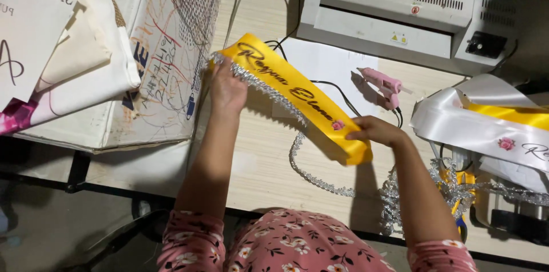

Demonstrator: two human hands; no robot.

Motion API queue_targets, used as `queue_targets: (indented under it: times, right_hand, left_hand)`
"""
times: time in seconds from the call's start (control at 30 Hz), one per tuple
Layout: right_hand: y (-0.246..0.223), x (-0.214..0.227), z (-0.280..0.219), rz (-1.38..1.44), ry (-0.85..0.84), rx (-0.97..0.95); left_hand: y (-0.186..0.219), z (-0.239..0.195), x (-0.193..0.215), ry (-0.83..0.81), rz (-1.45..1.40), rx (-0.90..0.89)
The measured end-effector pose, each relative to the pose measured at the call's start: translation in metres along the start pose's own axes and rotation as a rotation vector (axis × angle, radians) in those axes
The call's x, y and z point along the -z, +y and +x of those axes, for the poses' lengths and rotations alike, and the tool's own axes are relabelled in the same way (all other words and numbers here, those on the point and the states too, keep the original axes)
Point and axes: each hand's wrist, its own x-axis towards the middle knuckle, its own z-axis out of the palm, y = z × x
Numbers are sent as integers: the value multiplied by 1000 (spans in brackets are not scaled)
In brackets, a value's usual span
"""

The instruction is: The person decorates a yellow sash by applying a silver tinsel trim along its edge. They use a hot glue gun to secure the trim in place, pressing it down with their fingers. Finally, they use scissors to cut the excess trim.

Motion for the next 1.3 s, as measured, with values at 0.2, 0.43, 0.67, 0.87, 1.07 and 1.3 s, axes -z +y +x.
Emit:
queue_targets:
  times: [0.2, 0.43, 0.67, 0.87, 1.07, 1.3]
  right_hand:
    - [76, 23, -38, -424, 378, -149]
    - [26, -81, -4, -324, 649, 110]
    - [-70, -224, 61, 1013, -473, 375]
    - [-96, -182, 81, 1606, -403, 731]
    - [-8, -117, 76, 1891, 161, 624]
    - [74, -56, -13, 1920, 615, 736]
  left_hand:
    - [6, -17, 20, 44, -234, 196]
    - [-22, -24, 11, -67, -1, 285]
    - [-10, -111, -77, -347, -55, 251]
    - [-11, -135, -71, -428, -160, 171]
    - [-15, -118, -40, -240, -152, 250]
    - [-30, -72, 8, -117, -203, 266]
